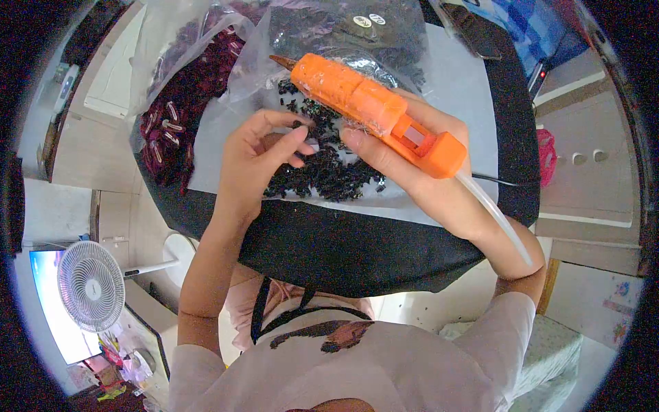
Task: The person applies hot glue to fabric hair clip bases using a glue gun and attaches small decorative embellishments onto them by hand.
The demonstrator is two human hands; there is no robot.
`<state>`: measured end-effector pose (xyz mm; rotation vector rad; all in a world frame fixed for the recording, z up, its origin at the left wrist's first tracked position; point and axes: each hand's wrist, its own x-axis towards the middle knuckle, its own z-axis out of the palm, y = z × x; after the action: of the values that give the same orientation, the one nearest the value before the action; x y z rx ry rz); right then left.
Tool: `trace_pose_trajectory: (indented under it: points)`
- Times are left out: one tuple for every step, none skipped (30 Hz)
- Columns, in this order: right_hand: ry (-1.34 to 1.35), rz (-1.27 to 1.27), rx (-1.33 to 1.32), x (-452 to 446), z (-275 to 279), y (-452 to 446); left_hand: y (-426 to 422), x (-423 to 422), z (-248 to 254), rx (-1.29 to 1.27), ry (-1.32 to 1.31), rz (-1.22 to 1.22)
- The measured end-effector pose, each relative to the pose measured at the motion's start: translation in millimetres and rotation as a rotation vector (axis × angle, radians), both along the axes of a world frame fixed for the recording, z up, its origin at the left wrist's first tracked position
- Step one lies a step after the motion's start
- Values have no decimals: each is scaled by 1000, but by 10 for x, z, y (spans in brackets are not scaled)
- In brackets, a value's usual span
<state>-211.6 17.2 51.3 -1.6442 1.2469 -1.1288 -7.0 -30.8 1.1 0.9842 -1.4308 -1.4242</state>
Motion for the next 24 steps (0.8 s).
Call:
trace_pose_trajectory:
  points:
    - [8,0,-2,1,3,1,3,10,8,9,24,3]
    - [-15,2,5,9,1,2,8,17,17,18,47,6]
    - [-37,3,10,19,-6,4,35,19,49,49,73,-13]
    - [-59,2,14,24,-15,0,82,12,105,79,99,-34]
    - [-31,17,-7,22,-22,-8,133,-1,157,110,125,-58]
    - [-3,30,-27,17,-29,-16,187,-27,207,122,149,-56]
    - [24,45,-46,14,-40,-25,251,-62,253,134,172,-54]
    - [37,63,-102,15,-68,-40,305,-88,273,147,194,-51]
    - [49,82,-157,17,-101,-59,343,-99,265,135,243,-60]
    - [62,102,-212,21,-115,-70,370,-117,256,114,251,-48]
    - [65,102,-207,26,-108,-67,395,-138,247,94,260,-35]
    - [70,104,-201,28,-98,-56,414,-156,235,74,269,-22]
    - [75,105,-194,30,-88,-46,424,-166,217,74,265,-11]
    - [93,99,-200,27,-77,-38,438,-167,215,72,250,-9]
    - [110,92,-208,15,-65,-29,454,-167,215,70,234,-7]
    - [127,85,-215,6,-57,-25,462,-167,216,68,217,-5]
    - [110,79,-226,2,-61,-22,460,-159,212,63,201,-10]
    - [92,72,-236,0,-71,-21,456,-146,202,58,185,-15]
    - [74,66,-246,1,-77,-20,449,-130,188,54,169,-20]
    - [55,60,-209,3,-62,-13,443,-117,166,49,130,-27]
    - [35,53,-172,6,-35,-2,435,-103,136,44,92,-34]
    - [15,45,-135,10,-20,7,430,-91,109,40,54,-43]
    - [0,41,-129,15,-19,7,427,-78,89,-83,-32,-25]
    - [-14,37,-125,21,-16,3,422,-66,73,-207,-117,-7]
